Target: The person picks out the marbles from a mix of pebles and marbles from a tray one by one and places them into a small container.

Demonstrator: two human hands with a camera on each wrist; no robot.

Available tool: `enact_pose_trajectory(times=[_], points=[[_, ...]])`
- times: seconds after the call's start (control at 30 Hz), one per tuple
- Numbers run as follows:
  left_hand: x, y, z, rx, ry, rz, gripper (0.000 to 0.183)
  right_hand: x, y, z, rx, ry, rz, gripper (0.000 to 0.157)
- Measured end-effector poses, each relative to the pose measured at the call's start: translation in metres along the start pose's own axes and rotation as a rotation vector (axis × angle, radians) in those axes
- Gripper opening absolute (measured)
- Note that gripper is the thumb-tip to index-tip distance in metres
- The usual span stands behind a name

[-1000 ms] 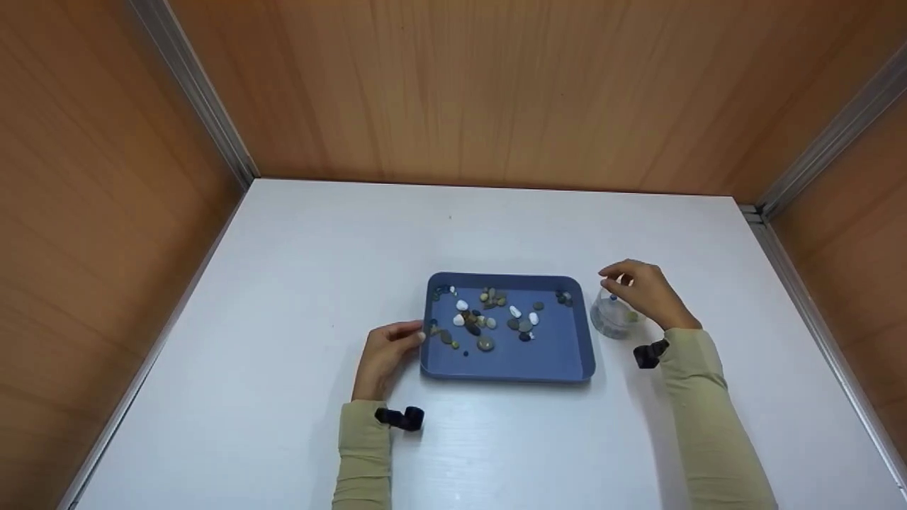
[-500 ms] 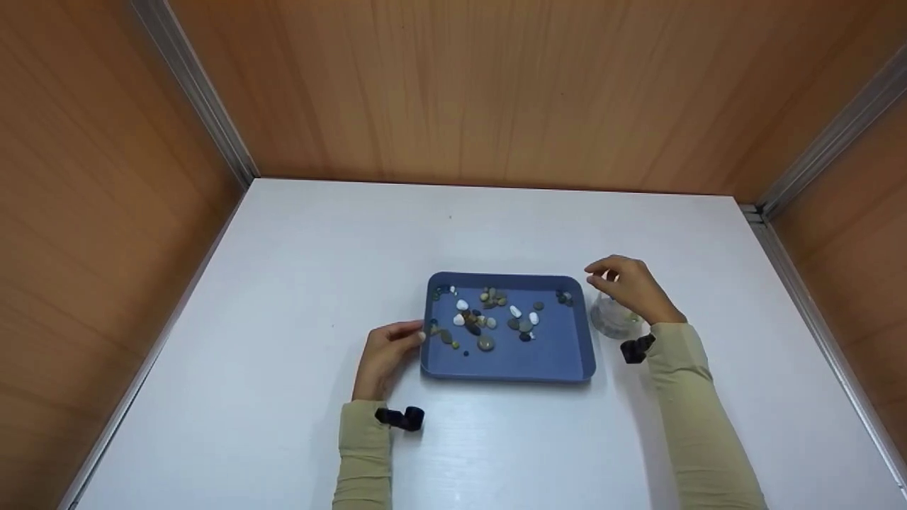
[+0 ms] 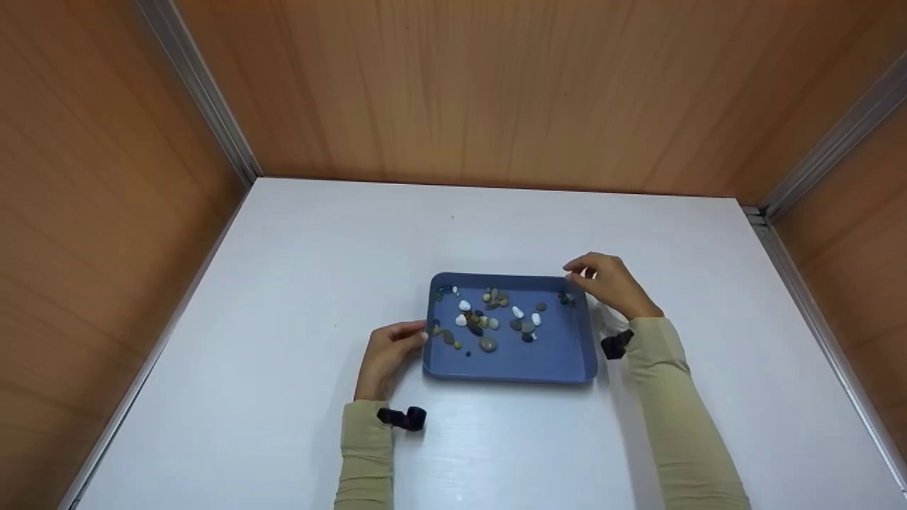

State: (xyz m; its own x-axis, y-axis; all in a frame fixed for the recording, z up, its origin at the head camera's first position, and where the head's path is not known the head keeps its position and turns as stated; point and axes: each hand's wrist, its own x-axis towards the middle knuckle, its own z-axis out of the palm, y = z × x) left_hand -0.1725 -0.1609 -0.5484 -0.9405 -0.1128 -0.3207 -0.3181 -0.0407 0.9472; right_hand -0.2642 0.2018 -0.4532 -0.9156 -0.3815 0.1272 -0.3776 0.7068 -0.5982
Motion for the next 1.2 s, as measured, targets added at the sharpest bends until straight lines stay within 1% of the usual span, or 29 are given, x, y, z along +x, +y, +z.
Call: enact_pose_trajectory(times=[0.3,0.47,0.57,0.77,0.9,1.13,1.2], points=[[-0.001,0.000,-0.001,-0.015,-0.001,-0.001,0.029,0.012,-0.011,0.013,0.030,-0.019,-0.029,0.020],[-0.002,0.000,-0.001,-0.019,-0.009,-0.014,0.030,0.019,-0.020,0.022,0.047,-0.046,-0.020,0.021],[-0.003,0.001,0.000,-0.034,-0.015,-0.007,0.032,0.023,-0.024,0.028,0.054,-0.071,-0.008,0.022],[-0.003,0.000,0.001,-0.045,-0.029,0.023,0.034,0.030,-0.035,0.037,0.064,-0.093,-0.038,0.023],[-0.002,0.000,0.002,-0.031,-0.016,0.030,0.031,0.036,-0.040,0.045,0.077,-0.101,-0.054,0.023],[-0.001,0.000,0.003,-0.017,0.012,-0.005,0.027,0.044,-0.049,0.060,0.091,-0.133,-0.039,0.023],[-0.002,0.000,0.004,-0.020,0.012,-0.001,0.027,0.046,-0.052,0.064,0.104,-0.142,-0.042,0.023]])
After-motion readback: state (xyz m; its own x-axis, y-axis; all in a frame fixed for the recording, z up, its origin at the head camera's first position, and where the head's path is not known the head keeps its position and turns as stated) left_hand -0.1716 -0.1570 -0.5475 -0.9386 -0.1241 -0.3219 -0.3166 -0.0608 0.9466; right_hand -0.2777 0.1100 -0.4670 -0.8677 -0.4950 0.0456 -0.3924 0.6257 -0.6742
